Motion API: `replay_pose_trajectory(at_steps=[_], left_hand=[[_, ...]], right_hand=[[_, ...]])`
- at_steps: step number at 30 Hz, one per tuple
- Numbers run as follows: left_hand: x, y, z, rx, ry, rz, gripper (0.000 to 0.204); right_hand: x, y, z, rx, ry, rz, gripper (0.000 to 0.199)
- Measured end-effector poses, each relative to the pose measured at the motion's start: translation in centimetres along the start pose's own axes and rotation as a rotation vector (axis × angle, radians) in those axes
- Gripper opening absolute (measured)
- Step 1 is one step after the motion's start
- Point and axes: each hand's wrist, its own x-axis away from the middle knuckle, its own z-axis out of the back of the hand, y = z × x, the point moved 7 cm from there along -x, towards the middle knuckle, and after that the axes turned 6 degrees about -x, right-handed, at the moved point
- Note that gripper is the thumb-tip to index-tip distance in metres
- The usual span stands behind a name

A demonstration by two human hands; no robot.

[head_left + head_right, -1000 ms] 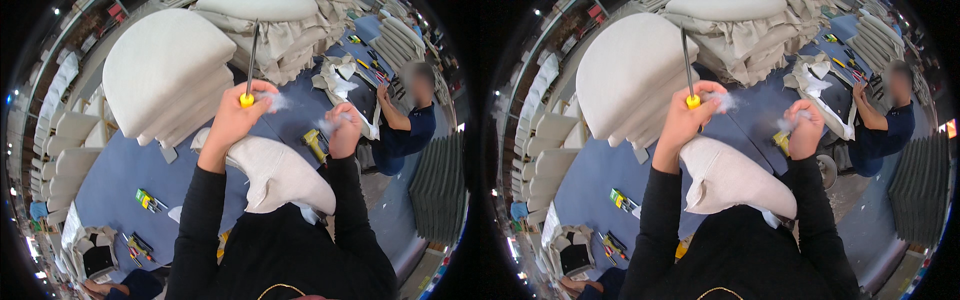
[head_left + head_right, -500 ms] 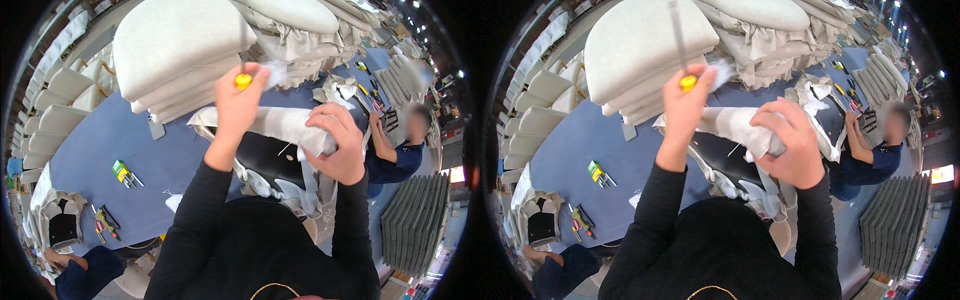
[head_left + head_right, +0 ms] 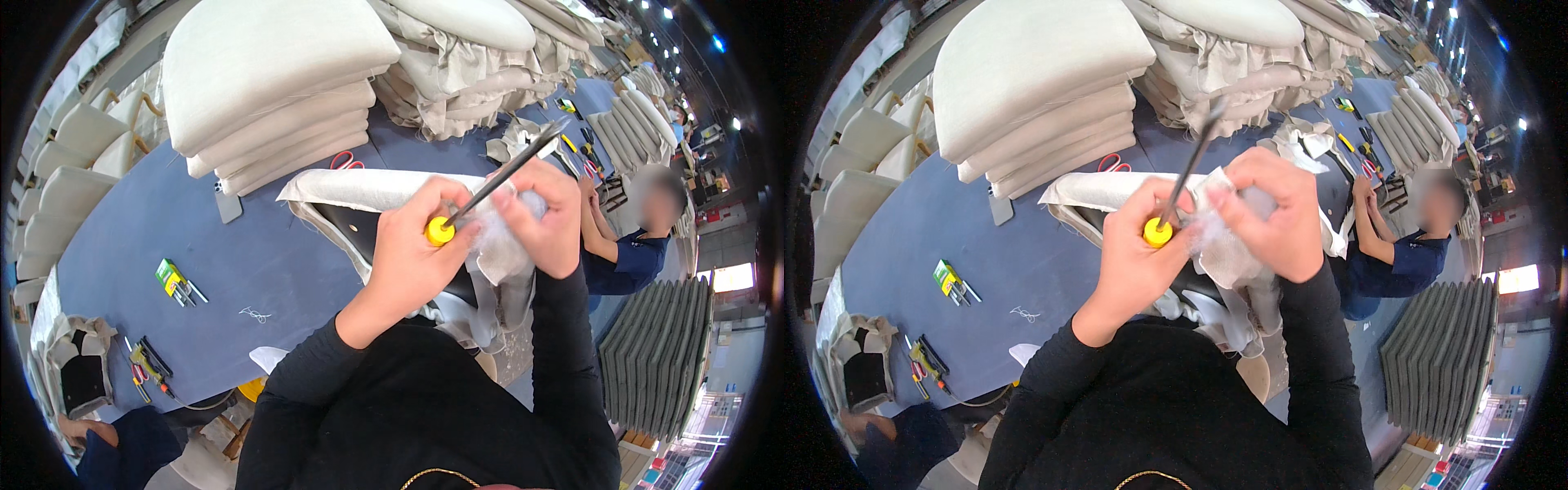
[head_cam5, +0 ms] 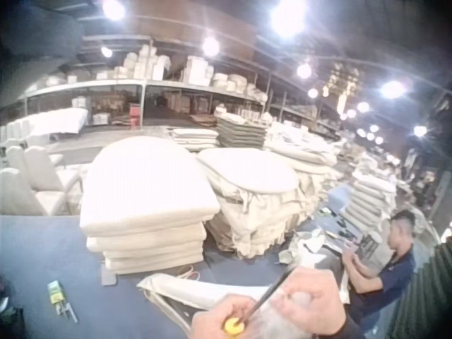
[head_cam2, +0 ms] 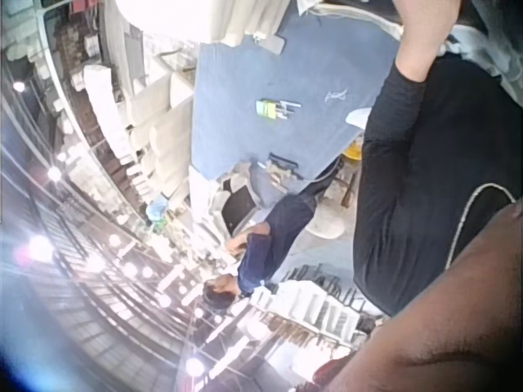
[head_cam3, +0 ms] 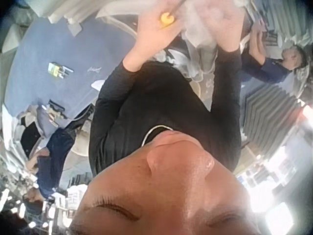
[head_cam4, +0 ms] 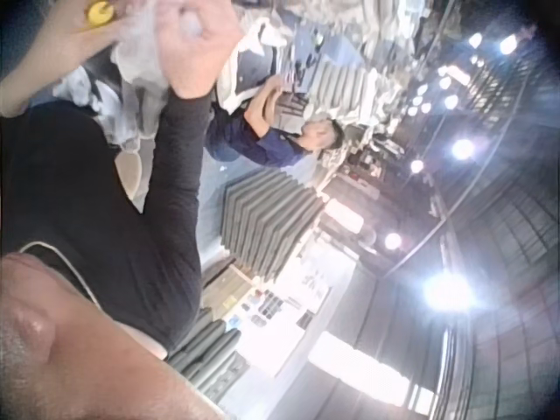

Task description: The person uses a screwdriver to cut and remove fabric from a chair cushion, then stuffs white fiber into the opening. They fold the fabric edges and use a staple gun to secure the fabric to the cushion. The person repeats this process on multiple cushions, handling tools and materials with both hands.

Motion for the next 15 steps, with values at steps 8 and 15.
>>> replay_pose_trajectory(at_steps=[8, 15], left_hand=[[3.9, -0.6, 2.0, -0.214, -0.061, -0.258, 0.019], [7.2, -2.9, 1.7, -0.359, -0.113, -0.097, 0.017]], right_hand=[[1.8, 1.3, 1.6, -0.080, 0.062, -0.047, 0.017], [2.9, 2.2, 2.6, -0.155, 0.080, -0.098, 0.015]])
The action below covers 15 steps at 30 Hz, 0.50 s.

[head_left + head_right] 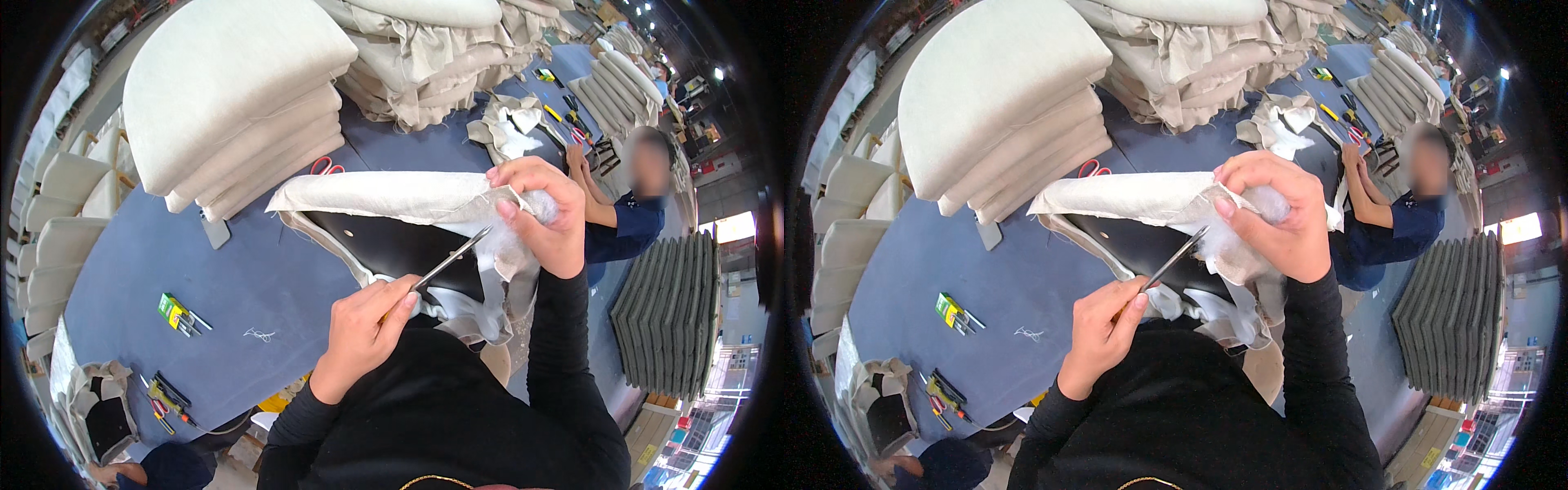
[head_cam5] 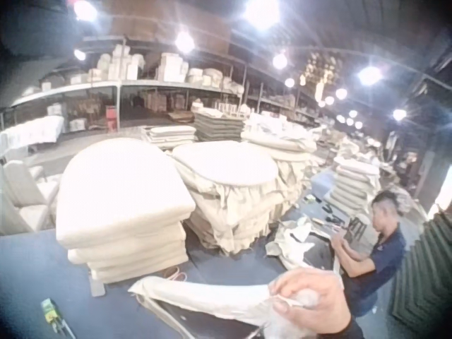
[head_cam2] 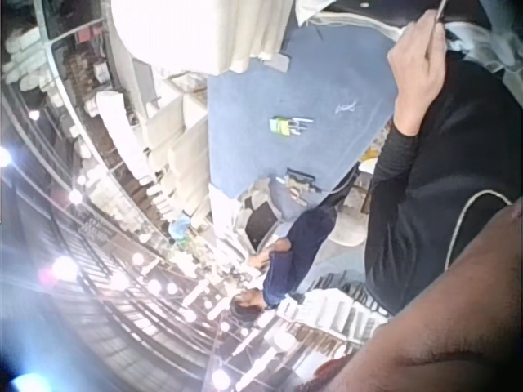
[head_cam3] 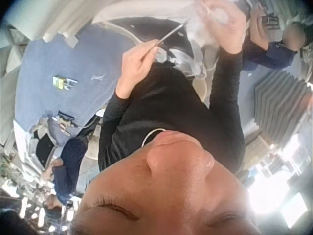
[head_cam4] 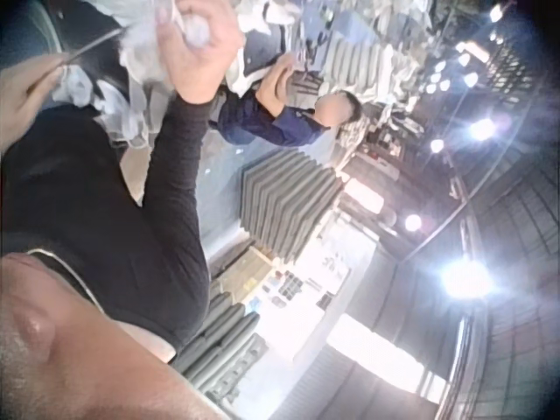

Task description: The person uses a screwdriver to cut and remove fabric from a chair cushion, then stuffs white fiber into the opening. They fold the fabric edges and use a staple gun to secure the fabric to the cushion. The person repeats this process on multiple cushions, handling tools and materials with both hands.

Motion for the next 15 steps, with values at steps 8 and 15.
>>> replay_pose_trajectory(at_steps=[8, 15], left_hand=[[-0.8, -0.4, -0.5, -0.048, 0.015, -0.001, 0.018], [-2.1, 0.0, -0.2, -0.080, 0.012, -0.019, 0.019]], right_hand=[[-0.5, 0.3, -0.4, -0.026, -0.017, 0.026, 0.016], [-0.5, 0.2, -0.1, -0.096, -0.137, 0.213, 0.020]])
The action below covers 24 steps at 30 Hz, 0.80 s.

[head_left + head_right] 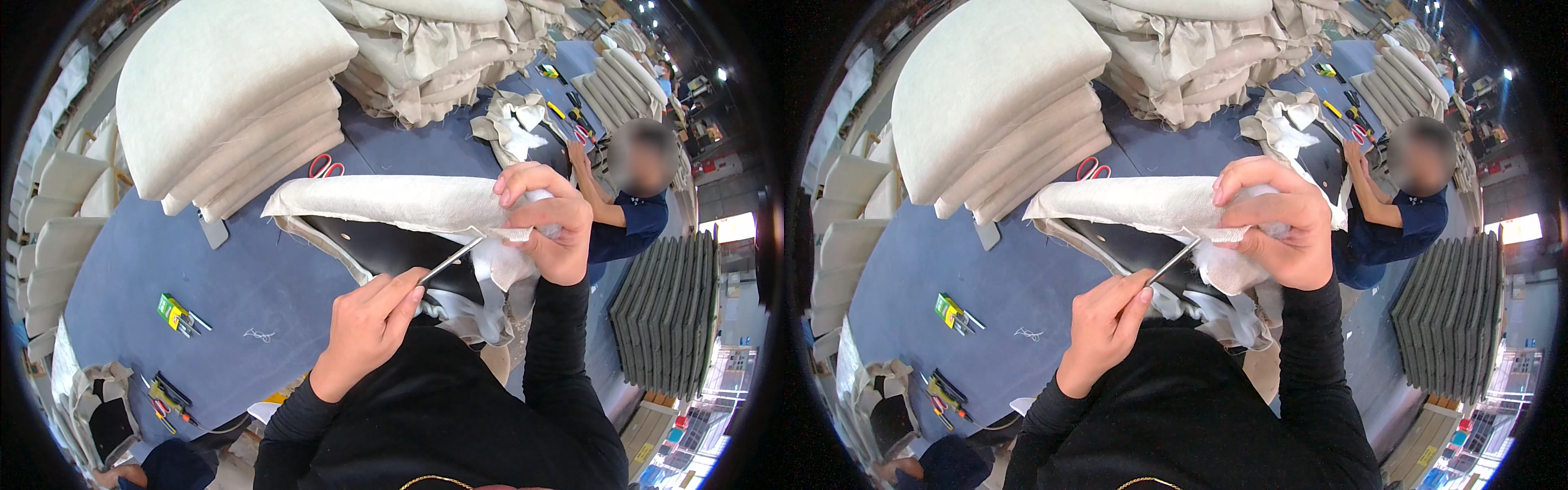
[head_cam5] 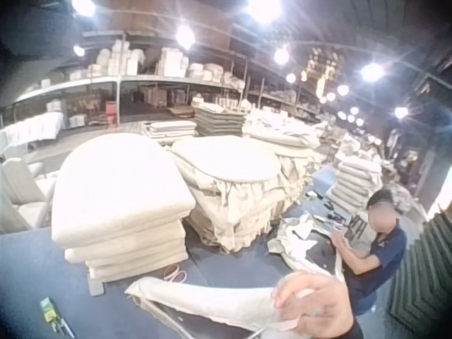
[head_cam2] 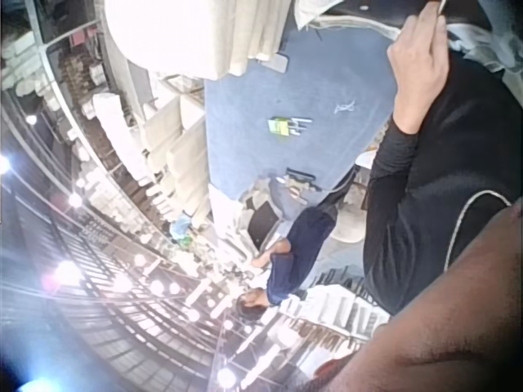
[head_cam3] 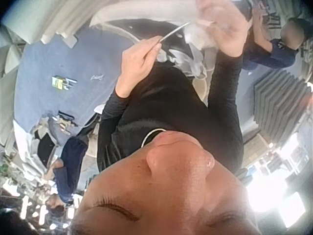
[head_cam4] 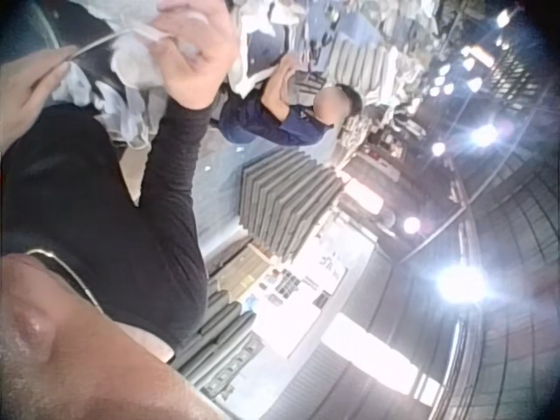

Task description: The person uses a screwdriver to cut and remove fabric from a chair cushion, then stuffs white fiber into the opening. They fold the fabric edges and use a staple gun to secure the fabric to the cushion. The person repeats this process on multiple cushions, handling tools and materials with both hands.

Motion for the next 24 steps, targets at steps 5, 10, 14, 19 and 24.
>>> replay_pose_trajectory(at_steps=[5, 10, 14, 19, 24], left_hand=[[-1.4, 1.0, 0.6, -0.015, -0.009, -0.008, 0.014], [-0.5, -0.7, 1.3, -0.022, -0.079, 0.075, 0.013], [0.2, -0.2, 1.3, 0.098, -0.072, 0.096, 0.014], [0.0, 0.3, 1.2, 0.059, -0.124, 0.113, 0.015], [-0.1, 0.2, 1.5, 0.018, -0.066, 0.088, 0.015]], right_hand=[[-0.2, -0.1, -0.2, -0.003, -0.002, 0.044, 0.019], [-0.1, 1.0, 0.6, 0.057, 0.121, -0.154, 0.015], [-0.4, 1.4, 0.8, 0.058, 0.125, -0.159, 0.014], [-0.4, 1.1, 0.4, 0.029, 0.124, -0.154, 0.015], [-0.4, 0.6, 0.1, 0.003, 0.092, -0.134, 0.018]])
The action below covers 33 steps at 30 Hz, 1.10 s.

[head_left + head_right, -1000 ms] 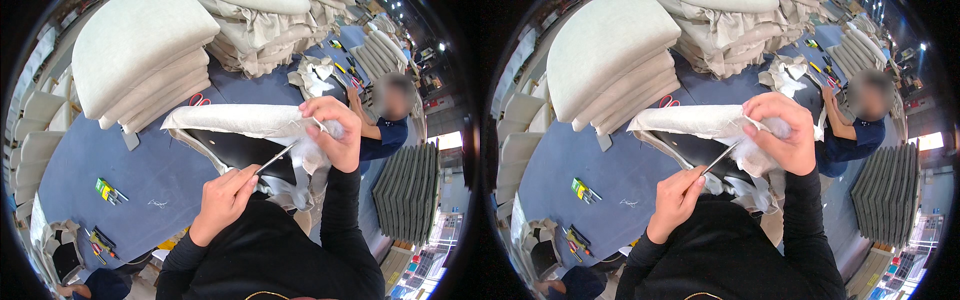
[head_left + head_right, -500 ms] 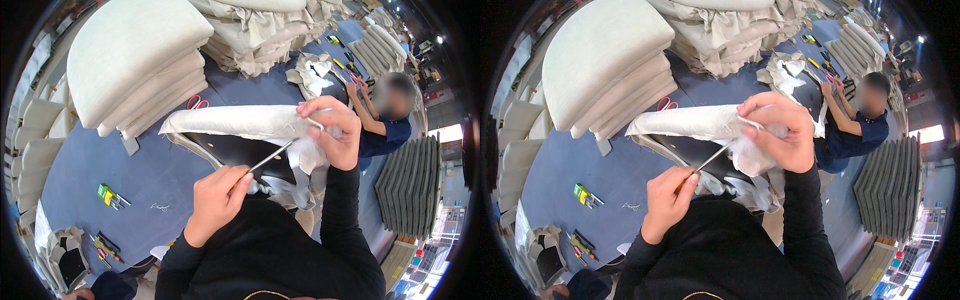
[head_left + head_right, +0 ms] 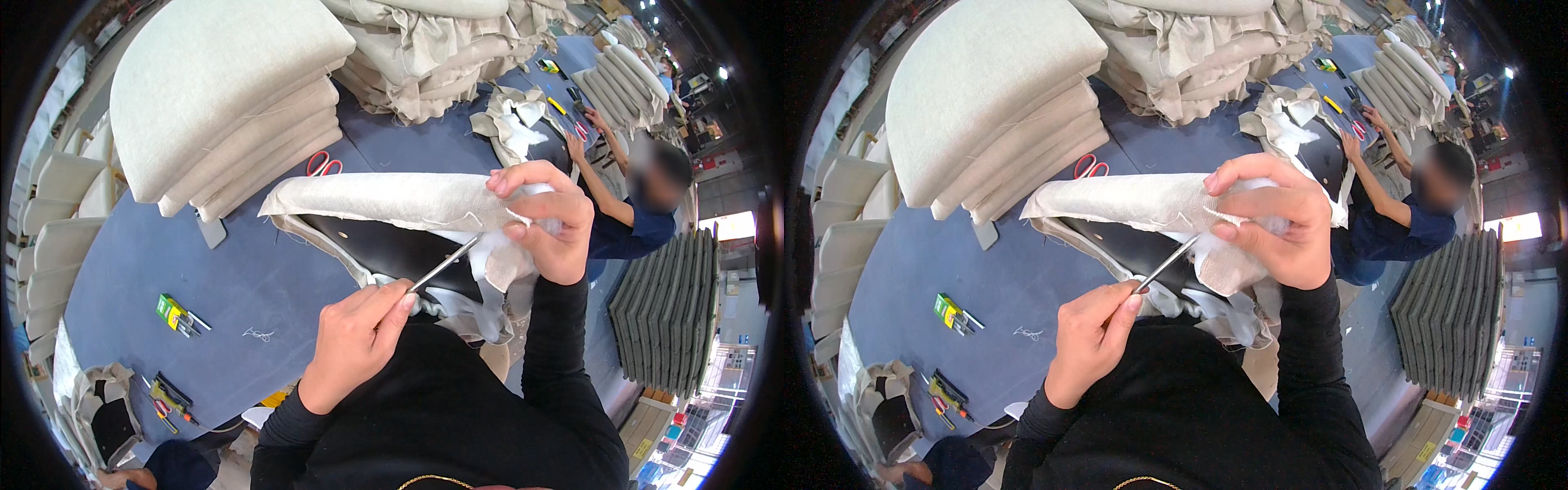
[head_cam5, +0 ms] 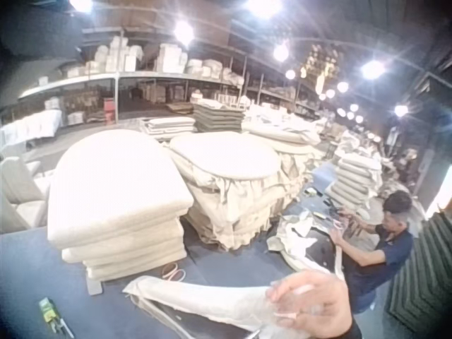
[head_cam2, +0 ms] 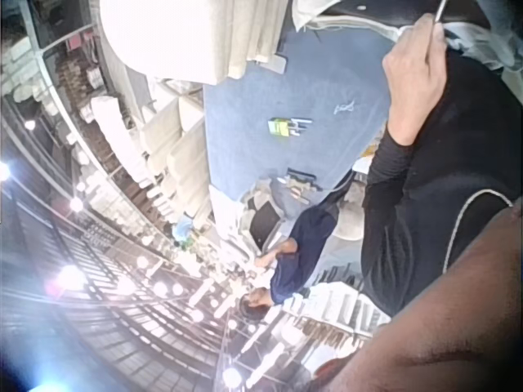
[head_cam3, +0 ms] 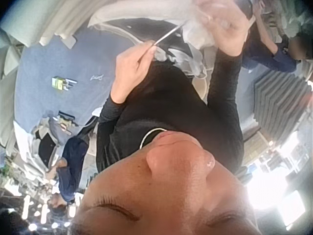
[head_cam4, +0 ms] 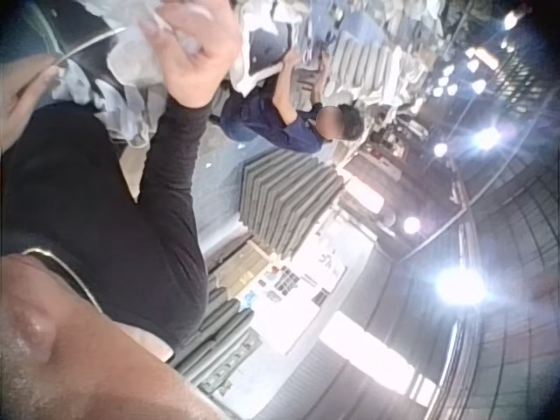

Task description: The person uses a screwdriver to cut and remove fabric from a chair cushion, then stuffs white fiber into the opening. They fold the fabric edges and use a staple gun to secure the fabric to the cushion. The person repeats this process on multiple cushions, handling tools and materials with both hands.

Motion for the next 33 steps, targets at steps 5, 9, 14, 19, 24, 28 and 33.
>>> replay_pose_trajectory(at_steps=[5, 9, 14, 19, 24, 28, 33], left_hand=[[-0.1, 0.9, 0.4, -0.015, 0.008, -0.018, 0.015], [-0.2, 1.5, 1.4, -0.071, 0.009, -0.031, 0.013], [1.7, 1.0, 1.6, -0.061, -0.006, -0.021, 0.012], [1.8, 2.0, 1.0, -0.002, 0.048, -0.050, 0.012], [2.0, 2.1, 1.1, -0.057, 0.014, 0.000, 0.013], [2.3, 2.9, 1.8, -0.098, 0.027, -0.019, 0.012], [4.2, 3.9, 4.5, -0.200, -0.062, 0.006, 0.012]], right_hand=[[0.3, -0.7, -0.6, -0.082, -0.054, 0.079, 0.019], [0.4, -0.8, -0.7, -0.023, -0.033, 0.031, 0.015], [0.1, -0.6, -0.3, 0.031, -0.004, 0.001, 0.010], [0.5, -1.0, -0.4, 0.018, -0.021, 0.062, 0.014], [1.3, -1.5, -0.5, -0.042, -0.047, 0.061, 0.020], [1.4, -1.9, -0.9, -0.116, -0.128, -0.005, 0.047], [3.6, 0.9, -3.0, -0.414, -0.235, -0.293, 0.103]])
